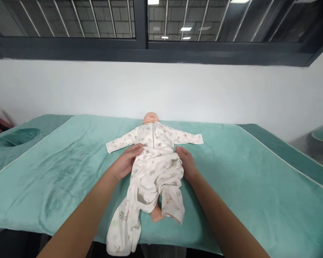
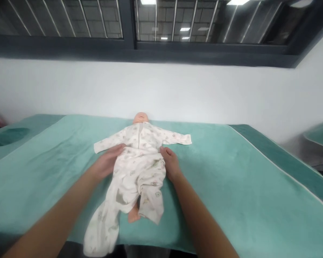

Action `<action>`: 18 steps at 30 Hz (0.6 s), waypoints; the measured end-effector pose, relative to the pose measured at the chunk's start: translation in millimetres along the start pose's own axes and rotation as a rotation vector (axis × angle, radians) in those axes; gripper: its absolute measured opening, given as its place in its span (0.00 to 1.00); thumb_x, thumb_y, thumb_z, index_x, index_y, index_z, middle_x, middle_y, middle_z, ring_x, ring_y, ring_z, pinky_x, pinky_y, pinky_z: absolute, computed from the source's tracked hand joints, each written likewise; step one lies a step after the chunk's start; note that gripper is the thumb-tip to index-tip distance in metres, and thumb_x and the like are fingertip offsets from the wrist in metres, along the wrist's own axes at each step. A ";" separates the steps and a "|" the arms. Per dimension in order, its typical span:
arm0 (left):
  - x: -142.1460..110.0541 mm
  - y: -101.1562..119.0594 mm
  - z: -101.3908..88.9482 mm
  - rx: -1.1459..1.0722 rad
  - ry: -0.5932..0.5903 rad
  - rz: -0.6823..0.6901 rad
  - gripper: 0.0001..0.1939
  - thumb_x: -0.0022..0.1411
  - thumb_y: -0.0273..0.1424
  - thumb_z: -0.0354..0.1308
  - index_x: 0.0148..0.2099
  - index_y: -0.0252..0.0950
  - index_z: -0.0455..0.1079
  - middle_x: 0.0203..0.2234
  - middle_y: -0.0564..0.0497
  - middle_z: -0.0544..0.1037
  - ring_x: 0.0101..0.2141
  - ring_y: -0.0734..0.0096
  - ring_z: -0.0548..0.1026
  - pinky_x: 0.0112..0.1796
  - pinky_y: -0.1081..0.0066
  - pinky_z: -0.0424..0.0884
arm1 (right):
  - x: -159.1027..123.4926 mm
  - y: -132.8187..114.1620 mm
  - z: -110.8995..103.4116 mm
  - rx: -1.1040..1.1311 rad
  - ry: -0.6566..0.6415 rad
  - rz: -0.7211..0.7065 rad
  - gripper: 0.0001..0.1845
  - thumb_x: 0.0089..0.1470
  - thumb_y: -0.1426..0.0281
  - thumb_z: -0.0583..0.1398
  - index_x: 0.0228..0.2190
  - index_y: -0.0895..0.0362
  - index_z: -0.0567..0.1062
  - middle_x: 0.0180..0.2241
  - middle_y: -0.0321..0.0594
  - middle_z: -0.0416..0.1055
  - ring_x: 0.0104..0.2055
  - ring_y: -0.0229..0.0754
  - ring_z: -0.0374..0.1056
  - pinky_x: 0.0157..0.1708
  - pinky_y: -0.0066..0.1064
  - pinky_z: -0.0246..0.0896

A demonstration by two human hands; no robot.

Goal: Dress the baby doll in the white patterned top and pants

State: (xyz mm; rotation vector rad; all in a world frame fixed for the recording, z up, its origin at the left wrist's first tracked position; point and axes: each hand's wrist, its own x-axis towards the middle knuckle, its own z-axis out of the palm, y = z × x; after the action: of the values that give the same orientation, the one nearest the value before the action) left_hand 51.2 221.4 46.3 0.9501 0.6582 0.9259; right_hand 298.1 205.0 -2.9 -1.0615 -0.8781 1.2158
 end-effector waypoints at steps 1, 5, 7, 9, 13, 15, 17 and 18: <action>-1.6 -0.4 -2.7 0.003 -0.029 0.005 0.14 0.49 0.34 0.70 0.37 0.33 0.74 0.28 0.51 0.76 0.28 0.71 0.73 0.30 0.74 0.66 | -1.7 -2.9 -0.3 -0.041 -0.021 -0.012 0.26 0.47 0.52 0.66 0.20 0.56 0.62 0.18 0.27 0.55 0.23 0.31 0.49 0.24 0.26 0.46; 1.8 -0.8 3.5 0.034 -0.031 0.059 0.15 0.49 0.33 0.70 0.38 0.34 0.72 0.28 0.52 0.76 0.28 0.71 0.74 0.31 0.74 0.67 | -7.4 -40.2 11.0 -0.468 -0.246 -0.155 0.25 0.53 0.54 0.62 0.17 0.57 0.62 0.19 0.30 0.53 0.25 0.33 0.49 0.26 0.28 0.44; 8.6 1.1 16.8 0.071 0.017 0.129 0.15 0.50 0.34 0.69 0.38 0.36 0.69 0.29 0.53 0.76 0.29 0.72 0.74 0.33 0.74 0.67 | -6.2 -64.5 27.3 -0.679 -0.420 -0.240 0.23 0.57 0.54 0.58 0.20 0.57 0.66 0.21 0.32 0.59 0.26 0.34 0.53 0.27 0.28 0.46; 16.5 3.7 31.3 0.117 0.065 0.212 0.15 0.51 0.34 0.69 0.37 0.37 0.68 0.30 0.54 0.75 0.30 0.73 0.73 0.34 0.74 0.67 | -0.9 -80.2 46.4 -0.770 -0.576 -0.257 0.19 0.55 0.54 0.60 0.24 0.57 0.71 0.24 0.33 0.65 0.28 0.35 0.58 0.28 0.28 0.49; 25.4 4.4 42.4 0.146 0.160 0.293 0.14 0.54 0.35 0.67 0.39 0.39 0.67 0.30 0.56 0.74 0.29 0.76 0.71 0.33 0.76 0.66 | 16.3 -70.6 66.9 -0.615 -0.658 -0.074 0.11 0.48 0.62 0.65 0.29 0.58 0.75 0.28 0.34 0.72 0.30 0.38 0.65 0.30 0.28 0.55; 22.8 2.5 36.7 0.196 0.205 0.242 0.12 0.56 0.38 0.65 0.37 0.38 0.67 0.27 0.57 0.71 0.26 0.77 0.68 0.30 0.77 0.63 | 23.7 -54.0 64.3 -0.344 -0.654 0.129 0.12 0.44 0.64 0.66 0.31 0.58 0.75 0.28 0.35 0.73 0.30 0.39 0.67 0.31 0.30 0.59; 15.9 2.6 28.3 0.321 0.232 0.172 0.13 0.58 0.41 0.62 0.34 0.37 0.67 0.24 0.57 0.68 0.25 0.77 0.67 0.28 0.77 0.62 | 27.7 -39.6 57.7 -0.049 -0.597 0.239 0.15 0.41 0.65 0.68 0.32 0.58 0.74 0.27 0.34 0.72 0.29 0.39 0.68 0.32 0.30 0.62; 11.7 4.2 24.6 0.395 0.190 0.118 0.14 0.58 0.42 0.62 0.33 0.36 0.68 0.25 0.56 0.70 0.27 0.75 0.68 0.28 0.76 0.63 | 28.3 -34.8 54.6 0.040 -0.543 0.232 0.15 0.41 0.66 0.68 0.32 0.57 0.73 0.26 0.33 0.71 0.28 0.38 0.68 0.32 0.29 0.62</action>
State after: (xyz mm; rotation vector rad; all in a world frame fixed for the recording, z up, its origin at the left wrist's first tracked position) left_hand 75.0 223.3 60.1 1.2713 0.9784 1.0190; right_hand 261.2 240.7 45.5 -0.8237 -1.1556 1.7553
